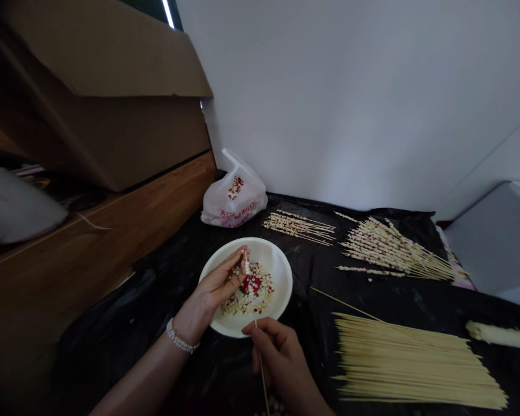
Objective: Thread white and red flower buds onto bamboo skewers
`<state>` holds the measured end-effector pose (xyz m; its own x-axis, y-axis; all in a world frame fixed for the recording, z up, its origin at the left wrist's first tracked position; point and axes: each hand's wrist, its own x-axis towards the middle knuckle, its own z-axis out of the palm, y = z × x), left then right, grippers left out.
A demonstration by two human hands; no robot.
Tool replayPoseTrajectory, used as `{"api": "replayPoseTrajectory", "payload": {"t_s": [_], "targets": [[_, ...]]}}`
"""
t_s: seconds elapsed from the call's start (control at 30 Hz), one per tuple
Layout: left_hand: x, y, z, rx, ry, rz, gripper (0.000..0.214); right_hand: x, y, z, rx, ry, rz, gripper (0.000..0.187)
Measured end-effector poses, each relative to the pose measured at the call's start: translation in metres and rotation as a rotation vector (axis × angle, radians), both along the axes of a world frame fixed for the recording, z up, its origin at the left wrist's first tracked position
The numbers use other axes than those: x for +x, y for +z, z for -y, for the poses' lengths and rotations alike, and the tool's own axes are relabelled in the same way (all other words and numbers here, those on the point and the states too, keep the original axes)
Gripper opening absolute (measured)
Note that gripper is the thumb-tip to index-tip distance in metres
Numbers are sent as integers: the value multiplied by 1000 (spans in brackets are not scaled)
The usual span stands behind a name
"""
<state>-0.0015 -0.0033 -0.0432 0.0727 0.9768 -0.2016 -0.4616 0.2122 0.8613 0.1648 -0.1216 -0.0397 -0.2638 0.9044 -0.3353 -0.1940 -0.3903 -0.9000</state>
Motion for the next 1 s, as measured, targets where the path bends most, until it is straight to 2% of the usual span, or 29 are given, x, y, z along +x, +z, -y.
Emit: {"api": "replayPoseTrajectory", "payload": {"t_s": [0.13, 0.23, 0.3, 0.4, 0.57, 0.77, 0.87, 1.0], "targets": [[-10, -9, 6, 141, -66, -145, 62, -2, 2, 0, -28, 43, -12, 54], [-15, -13, 6, 188, -116, -244, 69, -2, 3, -1, -31, 41, -6, 54], [-15, -11, 7, 168, -118, -235, 68, -2, 4, -2, -24, 25, 2, 53], [-10, 1, 11, 137, -108, -190, 61, -1, 4, 0, -8, 17, 12, 50], [-4, 21, 20, 117, -20, -114, 52, -1, 2, 1, 1, 9, 16, 47], [1, 24, 14, -51, -7, 40, 37, -1, -1, -1, -17, 21, -30, 48], [1, 29, 16, -45, 8, 31, 29, -1, -3, 0, -28, 10, -51, 46], [1, 35, 22, -13, 0, -24, 35, -2, -2, 1, -17, 9, -55, 47]]}}
